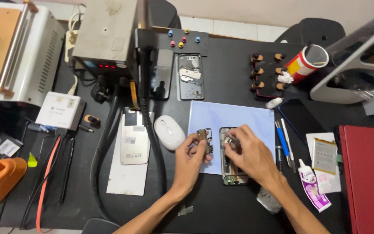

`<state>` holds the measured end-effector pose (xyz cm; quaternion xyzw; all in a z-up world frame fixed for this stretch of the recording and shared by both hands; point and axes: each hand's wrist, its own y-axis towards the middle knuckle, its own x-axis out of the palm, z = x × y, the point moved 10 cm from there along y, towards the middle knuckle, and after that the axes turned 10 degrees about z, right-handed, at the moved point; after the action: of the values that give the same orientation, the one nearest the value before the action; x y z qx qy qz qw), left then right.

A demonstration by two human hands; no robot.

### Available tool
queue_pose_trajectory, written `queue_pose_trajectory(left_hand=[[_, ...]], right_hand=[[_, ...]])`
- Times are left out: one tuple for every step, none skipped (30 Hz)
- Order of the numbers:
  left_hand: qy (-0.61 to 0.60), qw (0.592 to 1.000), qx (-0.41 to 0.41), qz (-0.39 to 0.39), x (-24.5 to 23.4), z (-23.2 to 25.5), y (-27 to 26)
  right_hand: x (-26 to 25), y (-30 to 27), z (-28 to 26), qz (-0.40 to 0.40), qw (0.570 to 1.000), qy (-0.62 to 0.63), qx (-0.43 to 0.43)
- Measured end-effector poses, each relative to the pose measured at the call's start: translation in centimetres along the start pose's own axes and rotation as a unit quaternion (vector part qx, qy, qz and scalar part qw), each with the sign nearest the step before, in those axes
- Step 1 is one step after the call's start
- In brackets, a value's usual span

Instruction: The person disassembles a smartphone by removing the back cover and internal components like the battery and motherboard. They then handle a second smartphone, peeling off a protective film from its screen before placing it on the workbench.

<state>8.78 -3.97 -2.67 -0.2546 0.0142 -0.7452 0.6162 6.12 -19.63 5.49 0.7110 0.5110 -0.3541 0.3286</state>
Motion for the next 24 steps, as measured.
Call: queue_pose_trajectory(left_hand=[[-0.006,1.0,0.0,0.0,0.0,0.0,0.0],[-0.013,1.0,0.0,0.0,0.0,-0.2,0.0],[-0.018,1.0,0.001,-0.002,0.1,-0.2,0.1],[-0.02,1.0,0.006,0.001,-0.1,-0.2,0.2],[-0.023,1.0,0.011,0.003,-0.1,-0.2,0.4],[-0.025,1.0,0.016,0.006,-0.1,-0.2,0.5],[-0.022,1.0,0.017,0.009,-0.2,-0.3,0.5],[-0.019,1.0,0.018,0.011,-0.1,-0.3,0.6],[-0.015,1.0,0.02,0.015,-0.3,-0.1,0.7],[-0.007,1.0,0.017,0.017,-0.3,0.0,0.6],[0.001,1.0,0.014,0.019,-0.3,0.0,0.5],[0.009,1.0,0.01,0.022,-0.4,0.1,0.4],[0.01,1.0,0.011,0.018,-0.4,0.3,0.3],[0.01,1.0,0.012,0.014,-0.4,0.4,0.3],[0.01,1.0,0.012,0.01,-0.3,0.5,0.2],[0.009,1.0,0.014,0.009,-0.4,0.6,0.3],[0.01,1.0,0.016,0.006,-0.4,0.7,0.3],[0.011,1.0,0.017,0.004,-0.5,0.8,0.3],[0.008,1.0,0.011,0.005,-0.5,0.7,0.4],[0.005,1.0,0.005,0.005,-0.5,0.6,0.5],[0.001,1.0,-0.001,0.007,-0.5,0.4,0.5],[-0.006,1.0,0.002,0.008,-0.5,0.5,0.6],[-0.011,1.0,0.004,0.006,-0.5,0.4,0.7],[-0.016,1.0,0.005,0.004,-0.4,0.2,0.7]], right_hand=[[-0.2,0.6,-0.6,0.009,1.0,0.014,-0.019],[-0.5,1.2,-1.5,0.028,0.998,0.024,-0.044],[-0.8,2.1,-2.3,0.049,0.996,0.034,-0.068],[-1.2,3.1,-3.1,0.07,0.992,0.045,-0.092],[-0.3,4.4,-2.7,0.041,0.996,0.058,-0.048],[0.9,5.9,-2.2,0.011,0.997,0.07,-0.004],[2.0,7.2,-1.6,-0.019,0.996,0.082,0.04],[2.2,8.8,-2.6,0.0,0.995,0.099,-0.006],[2.8,10.3,-3.8,0.02,0.991,0.117,-0.053],[3.3,11.4,-4.8,0.039,0.985,0.136,-0.1],[4.2,12.5,-4.6,0.036,0.986,0.133,-0.089],[5.2,13.5,-4.6,0.034,0.988,0.13,-0.078],[5.9,14.3,-4.4,0.033,0.989,0.125,-0.065],[6.3,14.9,-4.6,0.035,0.99,0.121,-0.068],[6.6,15.4,-4.7,0.038,0.99,0.115,-0.071],[6.8,15.7,-4.9,0.04,0.99,0.109,-0.073],[6.6,15.8,-4.9,0.048,0.99,0.111,-0.077],[6.2,15.8,-5.0,0.056,0.989,0.113,-0.08],[5.9,15.8,-5.1,0.064,0.988,0.115,-0.084],[5.4,15.6,-5.0,0.066,0.987,0.12,-0.081],[4.8,15.2,-4.7,0.067,0.987,0.126,-0.079],[4.3,14.8,-4.5,0.068,0.986,0.131,-0.077],[4.3,14.4,-3.8,0.045,0.99,0.125,-0.05],[4.3,13.9,-2.9,0.022,0.992,0.119,-0.022]])
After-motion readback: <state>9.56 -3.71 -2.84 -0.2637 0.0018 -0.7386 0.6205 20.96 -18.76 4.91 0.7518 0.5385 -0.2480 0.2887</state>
